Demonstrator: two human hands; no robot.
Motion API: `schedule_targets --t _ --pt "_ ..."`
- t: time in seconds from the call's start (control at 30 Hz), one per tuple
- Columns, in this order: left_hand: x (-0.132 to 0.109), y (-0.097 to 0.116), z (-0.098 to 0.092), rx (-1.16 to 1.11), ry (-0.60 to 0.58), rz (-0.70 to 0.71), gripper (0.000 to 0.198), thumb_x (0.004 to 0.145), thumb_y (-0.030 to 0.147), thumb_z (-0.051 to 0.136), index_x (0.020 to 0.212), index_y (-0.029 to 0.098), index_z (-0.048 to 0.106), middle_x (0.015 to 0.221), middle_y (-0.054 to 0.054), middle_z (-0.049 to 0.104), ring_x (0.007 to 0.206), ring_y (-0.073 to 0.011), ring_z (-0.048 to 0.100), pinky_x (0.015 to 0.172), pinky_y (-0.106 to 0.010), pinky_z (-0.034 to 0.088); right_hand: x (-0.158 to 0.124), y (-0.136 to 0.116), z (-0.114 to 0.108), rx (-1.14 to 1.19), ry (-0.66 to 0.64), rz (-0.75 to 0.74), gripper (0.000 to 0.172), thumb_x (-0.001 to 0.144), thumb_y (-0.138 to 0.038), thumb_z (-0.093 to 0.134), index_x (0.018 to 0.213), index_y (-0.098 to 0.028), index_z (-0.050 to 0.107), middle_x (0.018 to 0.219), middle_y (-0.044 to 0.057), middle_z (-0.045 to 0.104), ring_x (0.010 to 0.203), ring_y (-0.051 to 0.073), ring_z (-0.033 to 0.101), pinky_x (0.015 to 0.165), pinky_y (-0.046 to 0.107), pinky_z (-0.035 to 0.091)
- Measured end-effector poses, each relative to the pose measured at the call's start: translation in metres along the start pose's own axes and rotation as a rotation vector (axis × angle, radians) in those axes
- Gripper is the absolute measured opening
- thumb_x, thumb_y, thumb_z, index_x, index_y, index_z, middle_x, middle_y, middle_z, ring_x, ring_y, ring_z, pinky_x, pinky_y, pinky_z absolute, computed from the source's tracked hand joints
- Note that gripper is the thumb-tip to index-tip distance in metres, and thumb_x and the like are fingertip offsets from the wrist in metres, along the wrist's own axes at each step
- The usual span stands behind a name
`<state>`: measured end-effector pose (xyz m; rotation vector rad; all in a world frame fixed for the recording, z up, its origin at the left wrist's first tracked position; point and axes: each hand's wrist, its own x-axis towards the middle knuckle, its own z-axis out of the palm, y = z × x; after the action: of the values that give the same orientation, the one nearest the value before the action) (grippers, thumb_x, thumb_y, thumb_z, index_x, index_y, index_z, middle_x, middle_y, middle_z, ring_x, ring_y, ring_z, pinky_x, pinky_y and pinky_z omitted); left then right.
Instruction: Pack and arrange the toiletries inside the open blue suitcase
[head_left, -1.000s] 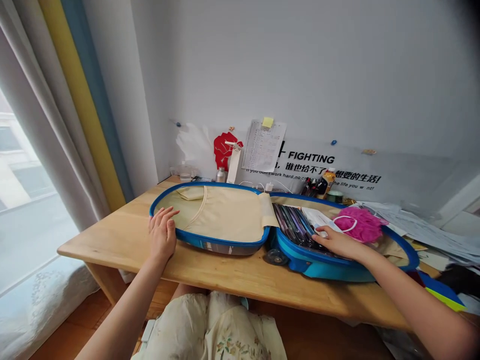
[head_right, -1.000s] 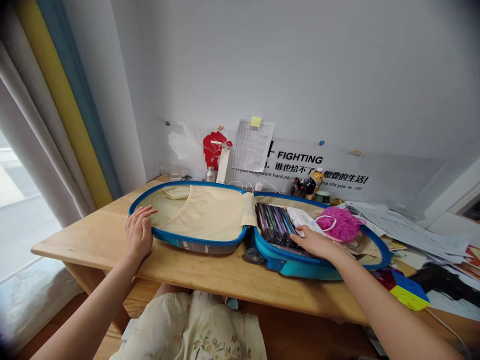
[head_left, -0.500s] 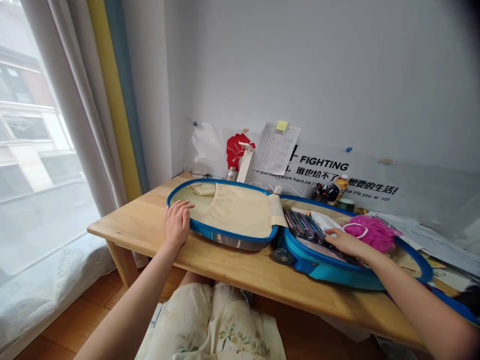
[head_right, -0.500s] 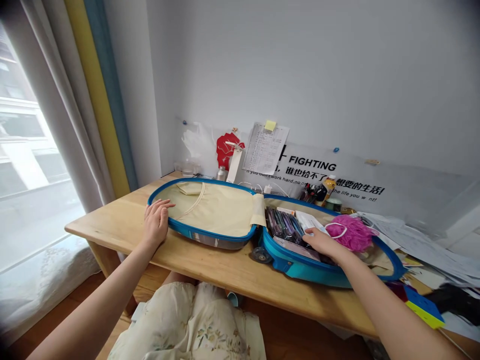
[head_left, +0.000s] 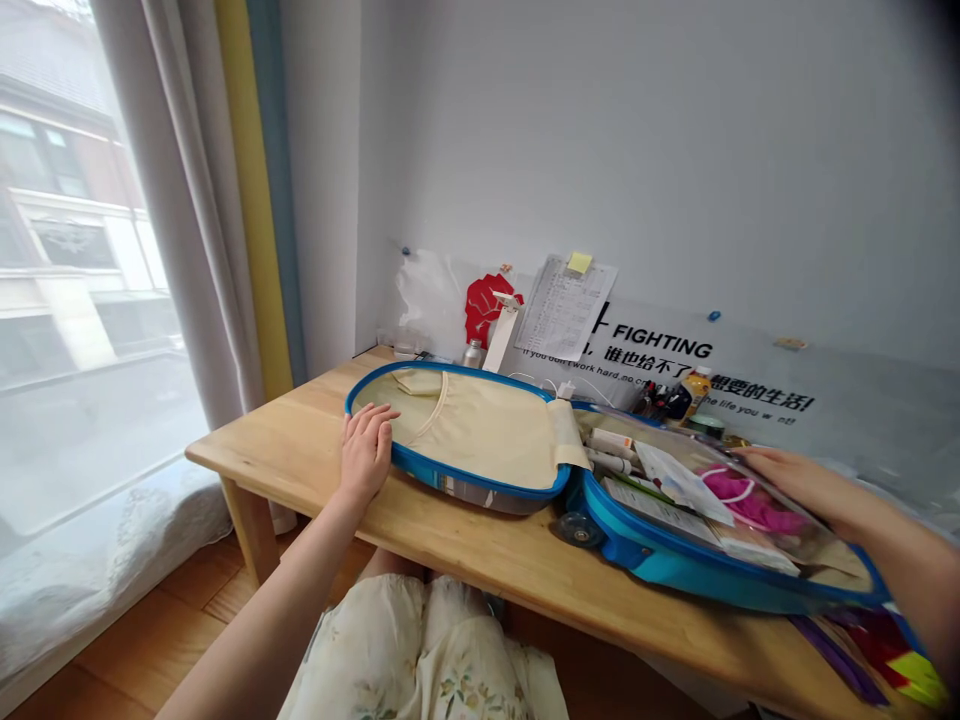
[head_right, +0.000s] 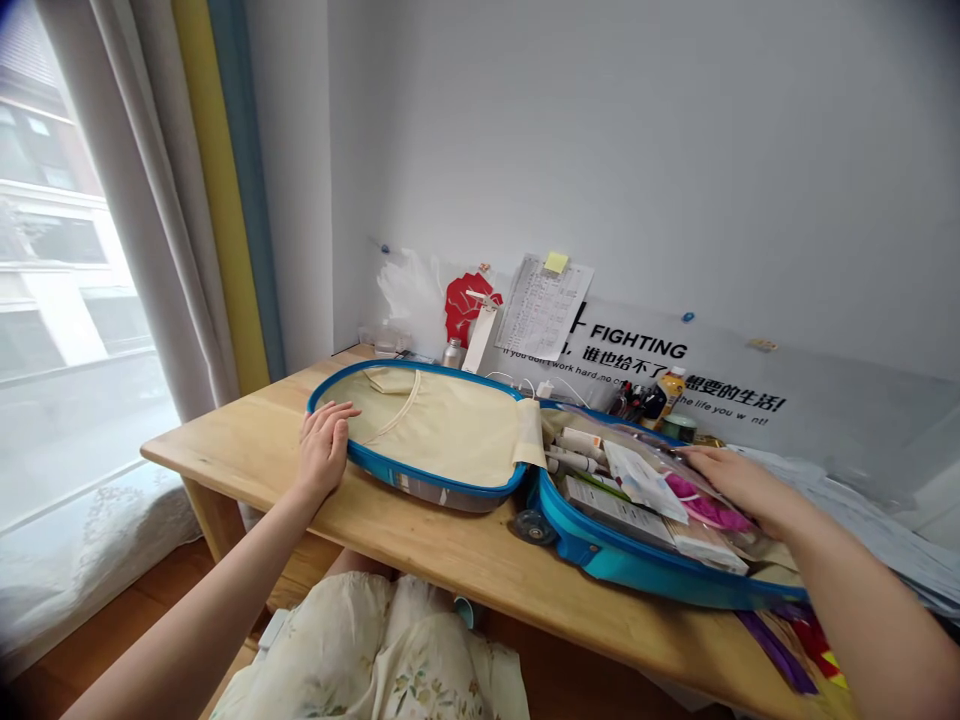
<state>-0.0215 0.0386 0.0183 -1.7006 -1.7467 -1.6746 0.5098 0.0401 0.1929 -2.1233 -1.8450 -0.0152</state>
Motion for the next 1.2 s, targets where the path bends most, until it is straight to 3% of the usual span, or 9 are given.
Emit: schedule_targets --t 0.13,0.27,0.4,0.5,0.7,0.9,1.0,1.1,1.2 --pt "-0.001 0.000 0.001 -0.006 -0.003 -0.007 0.045 0.100 0.039 0.027 0.105 0.024 0.069 0.122 -0.007 0.068 0.127 -0.0244 0.051 0.117 -0.049 0.025 0.001 -0.014 -0.023 0.327 -0.032 0.196 0.052 0.086 -0.053 0.035 0.121 -0.029 0.064 0.125 0.015 0.066 0.099 0.029 0.068 0.081 0.037 0.055" --pt "-0.002 0.000 0.002 -0.010 0.003 -0.012 0.045 0.100 0.039 0.027 0.107 0.024 0.068 0.123 -0.007 0.068 0.128 -0.0240 0.051 0.118 -0.050 0.024 0.014 -0.064 -0.020 0.261 0.026 -0.098 0.049 0.089 -0.046 0.034 0.123 -0.026 0.064 0.128 0.011 0.066 0.113 0.028 0.063 0.095 0.037 0.049" --pt "-0.002 -0.001 0.003 -0.005 -0.002 -0.018 0.044 0.100 0.038 0.027 0.112 0.024 0.067 0.124 -0.007 0.067 0.127 -0.0236 0.051 0.118 -0.049 0.023 0.038 -0.135 0.013 0.146 0.000 -0.479 0.045 0.089 -0.040 0.038 0.123 -0.025 0.064 0.124 0.009 0.067 0.111 0.028 0.064 0.096 0.043 0.051" --pt "-0.002 -0.001 0.002 -0.006 0.002 -0.018 0.044 0.099 0.038 0.027 0.114 0.023 0.066 0.123 -0.007 0.067 0.127 -0.0232 0.051 0.118 -0.049 0.024 0.056 -0.189 0.048 0.131 -0.067 -0.701 0.042 0.089 -0.031 0.040 0.123 -0.022 0.063 0.129 0.010 0.064 0.119 0.025 0.060 0.105 0.044 0.046" --pt "-0.003 0.000 0.001 -0.001 -0.003 -0.002 0.043 0.100 0.038 0.028 0.113 0.024 0.067 0.122 -0.007 0.068 0.126 -0.0239 0.052 0.117 -0.050 0.026 0.086 -0.264 0.114 0.139 -0.185 -0.854 0.037 0.087 -0.015 0.045 0.119 -0.020 0.064 0.125 0.009 0.064 0.118 0.018 0.059 0.108 0.038 0.043" --pt "-0.004 -0.001 0.001 -0.007 0.003 0.015 0.043 0.100 0.038 0.028 0.112 0.025 0.067 0.123 -0.006 0.068 0.126 -0.0239 0.052 0.115 -0.050 0.027 0.113 -0.295 0.163 0.111 -0.229 -0.837 0.035 0.087 -0.007 0.049 0.116 -0.020 0.064 0.122 0.008 0.064 0.115 0.016 0.059 0.105 0.036 0.045" --pt "-0.005 -0.002 0.002 -0.006 0.005 0.014 0.043 0.100 0.038 0.028 0.112 0.025 0.067 0.123 -0.006 0.068 0.127 -0.0237 0.051 0.115 -0.049 0.028 0.121 -0.301 0.181 0.078 -0.239 -0.798 0.026 0.092 -0.021 0.055 0.116 -0.018 0.063 0.121 0.008 0.063 0.110 0.018 0.061 0.098 0.040 0.049" --pt "-0.005 -0.002 0.002 -0.010 0.007 0.021 0.043 0.100 0.037 0.028 0.112 0.025 0.067 0.123 -0.006 0.068 0.127 -0.0240 0.051 0.115 -0.050 0.027 0.123 -0.303 0.192 0.036 -0.243 -0.758 0.033 0.092 -0.037 0.058 0.118 -0.017 0.060 0.122 0.008 0.062 0.107 0.019 0.061 0.093 0.043 0.052" --pt "-0.004 -0.001 0.001 -0.011 0.004 0.025 0.042 0.100 0.038 0.028 0.112 0.025 0.067 0.123 -0.006 0.068 0.127 -0.0241 0.051 0.116 -0.051 0.026 0.120 -0.304 0.197 0.007 -0.234 -0.738 0.035 0.093 -0.039 0.057 0.121 -0.018 0.059 0.124 0.009 0.060 0.108 0.019 0.060 0.093 0.043 0.052"
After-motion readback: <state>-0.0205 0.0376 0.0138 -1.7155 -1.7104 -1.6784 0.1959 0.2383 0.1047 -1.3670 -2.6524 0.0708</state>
